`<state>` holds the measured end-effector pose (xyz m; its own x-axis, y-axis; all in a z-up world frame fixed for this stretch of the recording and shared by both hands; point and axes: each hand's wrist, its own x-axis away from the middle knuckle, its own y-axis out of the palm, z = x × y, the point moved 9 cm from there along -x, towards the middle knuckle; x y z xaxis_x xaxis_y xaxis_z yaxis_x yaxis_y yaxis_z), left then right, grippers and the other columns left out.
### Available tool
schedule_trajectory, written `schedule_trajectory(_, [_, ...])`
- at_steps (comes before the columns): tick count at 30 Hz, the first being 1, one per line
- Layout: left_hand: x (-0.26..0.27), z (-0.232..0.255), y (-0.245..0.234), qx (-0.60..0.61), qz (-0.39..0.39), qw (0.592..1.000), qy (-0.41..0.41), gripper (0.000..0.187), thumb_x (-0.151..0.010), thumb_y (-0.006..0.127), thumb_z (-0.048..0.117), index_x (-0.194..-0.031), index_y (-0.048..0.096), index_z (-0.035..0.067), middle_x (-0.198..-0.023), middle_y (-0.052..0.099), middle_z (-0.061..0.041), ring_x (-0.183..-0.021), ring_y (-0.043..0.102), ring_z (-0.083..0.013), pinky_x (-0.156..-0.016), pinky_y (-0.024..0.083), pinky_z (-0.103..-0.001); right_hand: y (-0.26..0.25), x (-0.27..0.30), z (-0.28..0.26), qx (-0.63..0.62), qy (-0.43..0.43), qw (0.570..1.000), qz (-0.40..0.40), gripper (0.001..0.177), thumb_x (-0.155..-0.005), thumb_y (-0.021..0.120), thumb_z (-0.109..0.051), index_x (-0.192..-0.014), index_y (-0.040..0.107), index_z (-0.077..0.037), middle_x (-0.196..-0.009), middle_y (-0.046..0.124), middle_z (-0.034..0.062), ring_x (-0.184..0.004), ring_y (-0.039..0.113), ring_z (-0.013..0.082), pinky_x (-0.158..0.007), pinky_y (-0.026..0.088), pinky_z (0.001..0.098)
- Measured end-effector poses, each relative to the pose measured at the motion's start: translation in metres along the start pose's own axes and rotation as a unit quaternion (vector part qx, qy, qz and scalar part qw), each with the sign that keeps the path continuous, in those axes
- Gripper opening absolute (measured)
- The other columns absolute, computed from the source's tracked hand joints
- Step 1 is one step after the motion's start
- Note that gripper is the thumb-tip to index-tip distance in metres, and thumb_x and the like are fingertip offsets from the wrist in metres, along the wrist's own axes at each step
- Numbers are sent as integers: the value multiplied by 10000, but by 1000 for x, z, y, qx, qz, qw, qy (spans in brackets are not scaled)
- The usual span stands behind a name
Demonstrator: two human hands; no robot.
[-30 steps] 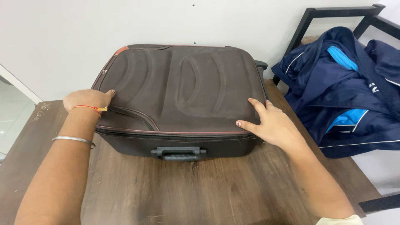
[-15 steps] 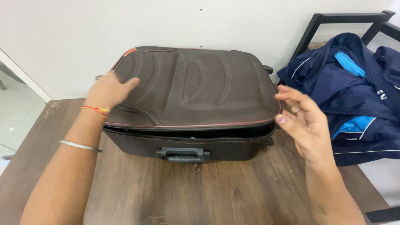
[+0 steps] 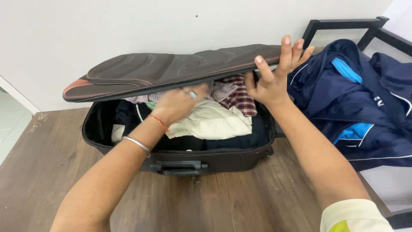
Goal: The person unzips a suitcase, removes a shirt and two other garments, and folds each item by hand on a wooden table.
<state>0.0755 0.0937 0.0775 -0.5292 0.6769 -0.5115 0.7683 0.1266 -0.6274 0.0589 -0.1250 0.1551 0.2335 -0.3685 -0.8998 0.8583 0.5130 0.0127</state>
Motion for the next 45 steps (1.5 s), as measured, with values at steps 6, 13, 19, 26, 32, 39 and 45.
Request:
schedule_trajectory(6, [-16, -92, 18, -250, 59, 960, -109, 829, -874, 607, 147, -1655, 389, 318, -1740, 177, 102, -1557, 229, -99, -1206, 318, -498, 64, -5, 48, 205, -124, 971, 4, 781, -1051, 595, -106, -1679, 222, -382, -1778, -70, 169, -1664, -113, 318, -1267, -63, 719])
schedule_trajectory(13, [-78, -155, 22, -142, 47, 950, -273, 858, -827, 675, 148, -1627, 405, 298, -1764, 95, 25, -1589, 115, -308, -1212, 177, -629, 123, -31, 94, 272, -37, 937, -216, 815, -854, 725, -139, -1602, 467, -337, -1773, 60, 83, -1636, 42, 287, -1232, -9, 726])
schedule_trajectory(19, [-104, -181, 101, 119, -139, 901, -393, 974, -819, 740, 422, -1639, 224, 324, -1746, 26, -29, -1544, 205, -356, -1192, 178, -660, 187, 0, 117, 86, 261, 884, -378, 925, -696, 875, -276, -1536, 495, -351, -1709, 10, 121, -1561, 39, 436, -1082, 117, 841])
schedule_trajectory(26, [-60, -153, 192, 178, -338, 835, -396, 978, -863, 607, 691, -1630, 54, 439, -1713, 119, 38, -1554, 183, -346, -1181, 145, -716, 234, 61, 114, 43, 344, 809, -474, 1124, -699, 891, -492, -1615, 240, -461, -1694, -125, 81, -1522, 8, 521, -1043, 208, 852])
schedule_trajectory(32, [-38, -147, 227, 224, -354, 807, -416, 973, -831, 531, 794, -1627, 108, 428, -1692, 215, 9, -1553, 209, -338, -1151, 185, -745, 263, 82, 138, -4, 412, 747, -522, 1097, -734, 840, -564, -1625, 205, -485, -1734, -78, -33, -1438, 363, 504, -1000, 420, 722])
schedule_trajectory(39, [-35, -160, 238, 167, -332, 838, -400, 1035, -777, 465, 927, -1625, 271, 366, -1655, 337, -75, -1508, 335, -363, -1164, 279, -663, 278, 122, 130, -49, 424, 772, -471, 1214, -667, 896, -462, -1637, 166, -429, -1730, -52, -6, -1197, 616, 456, -934, 556, 484])
schedule_trajectory(45, [-28, -160, 237, 191, -276, 852, -401, 988, -741, 460, 929, -1530, 432, 334, -1637, 326, -94, -1504, 272, -401, -1152, 215, -685, 280, 139, 129, -89, 418, 811, -399, 1158, -728, 900, -318, -1647, 196, -362, -1734, -8, 10, -1176, 650, 434, -913, 565, 472])
